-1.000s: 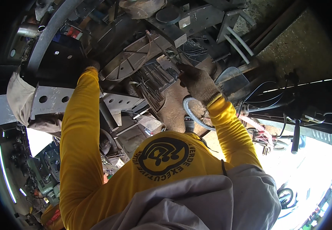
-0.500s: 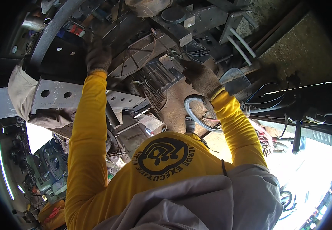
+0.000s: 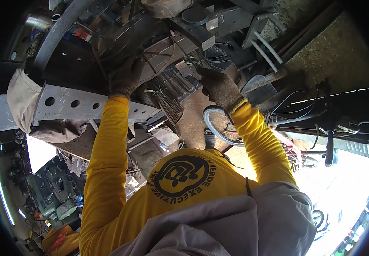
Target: The person welds metal rods together to form a circular frame structure using a welding tool and then uses a machine to bend metal rods.
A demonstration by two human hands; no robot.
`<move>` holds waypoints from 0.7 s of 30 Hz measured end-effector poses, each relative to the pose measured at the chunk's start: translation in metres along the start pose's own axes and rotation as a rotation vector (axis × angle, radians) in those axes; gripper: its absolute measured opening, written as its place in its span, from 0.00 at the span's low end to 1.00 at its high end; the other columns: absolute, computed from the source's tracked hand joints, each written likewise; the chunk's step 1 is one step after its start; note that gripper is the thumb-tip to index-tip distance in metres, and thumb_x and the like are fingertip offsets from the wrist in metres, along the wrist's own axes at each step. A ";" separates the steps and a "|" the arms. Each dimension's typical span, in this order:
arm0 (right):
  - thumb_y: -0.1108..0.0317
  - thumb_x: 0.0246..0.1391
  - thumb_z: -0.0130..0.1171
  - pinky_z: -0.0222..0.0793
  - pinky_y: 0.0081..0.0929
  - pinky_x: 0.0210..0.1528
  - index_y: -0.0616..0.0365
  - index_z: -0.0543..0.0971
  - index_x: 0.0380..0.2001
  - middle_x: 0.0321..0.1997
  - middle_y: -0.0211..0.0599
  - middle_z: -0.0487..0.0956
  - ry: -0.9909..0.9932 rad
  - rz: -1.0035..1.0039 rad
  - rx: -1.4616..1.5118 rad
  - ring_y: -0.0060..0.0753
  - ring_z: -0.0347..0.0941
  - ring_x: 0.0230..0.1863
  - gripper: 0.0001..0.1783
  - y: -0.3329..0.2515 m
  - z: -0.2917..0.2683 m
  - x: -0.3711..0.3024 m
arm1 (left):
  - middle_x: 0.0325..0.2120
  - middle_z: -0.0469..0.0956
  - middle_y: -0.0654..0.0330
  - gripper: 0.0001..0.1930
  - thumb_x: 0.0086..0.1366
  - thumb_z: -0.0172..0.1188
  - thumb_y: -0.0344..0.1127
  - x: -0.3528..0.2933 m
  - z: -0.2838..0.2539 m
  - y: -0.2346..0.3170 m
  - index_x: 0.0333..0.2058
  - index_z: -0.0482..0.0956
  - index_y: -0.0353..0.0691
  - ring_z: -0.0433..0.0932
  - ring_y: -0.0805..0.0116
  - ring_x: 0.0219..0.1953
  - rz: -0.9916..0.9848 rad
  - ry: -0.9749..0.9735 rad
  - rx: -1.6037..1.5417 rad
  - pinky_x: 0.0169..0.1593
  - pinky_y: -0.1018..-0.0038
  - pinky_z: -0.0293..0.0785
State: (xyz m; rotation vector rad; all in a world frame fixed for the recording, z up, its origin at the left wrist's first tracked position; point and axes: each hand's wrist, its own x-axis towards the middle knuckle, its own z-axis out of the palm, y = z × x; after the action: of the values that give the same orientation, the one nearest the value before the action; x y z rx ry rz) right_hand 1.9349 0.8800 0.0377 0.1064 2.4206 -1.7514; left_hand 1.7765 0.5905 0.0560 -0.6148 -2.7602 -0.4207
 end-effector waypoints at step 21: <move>0.49 0.70 0.49 0.65 0.26 0.20 0.47 0.73 0.39 0.30 0.26 0.73 0.929 -0.173 0.348 0.23 0.71 0.27 0.15 -0.003 0.221 0.060 | 0.51 0.79 0.48 0.24 0.70 0.52 0.57 0.002 0.017 -0.010 0.56 0.78 0.50 0.77 0.44 0.52 -0.099 -0.057 -0.316 0.59 0.55 0.71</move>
State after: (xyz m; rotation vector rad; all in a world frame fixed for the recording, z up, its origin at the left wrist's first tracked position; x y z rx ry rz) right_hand 1.8935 0.6680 -0.0367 0.9726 2.6546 -2.6150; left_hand 1.7672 0.5884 0.0389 -0.5687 -2.8080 -0.8863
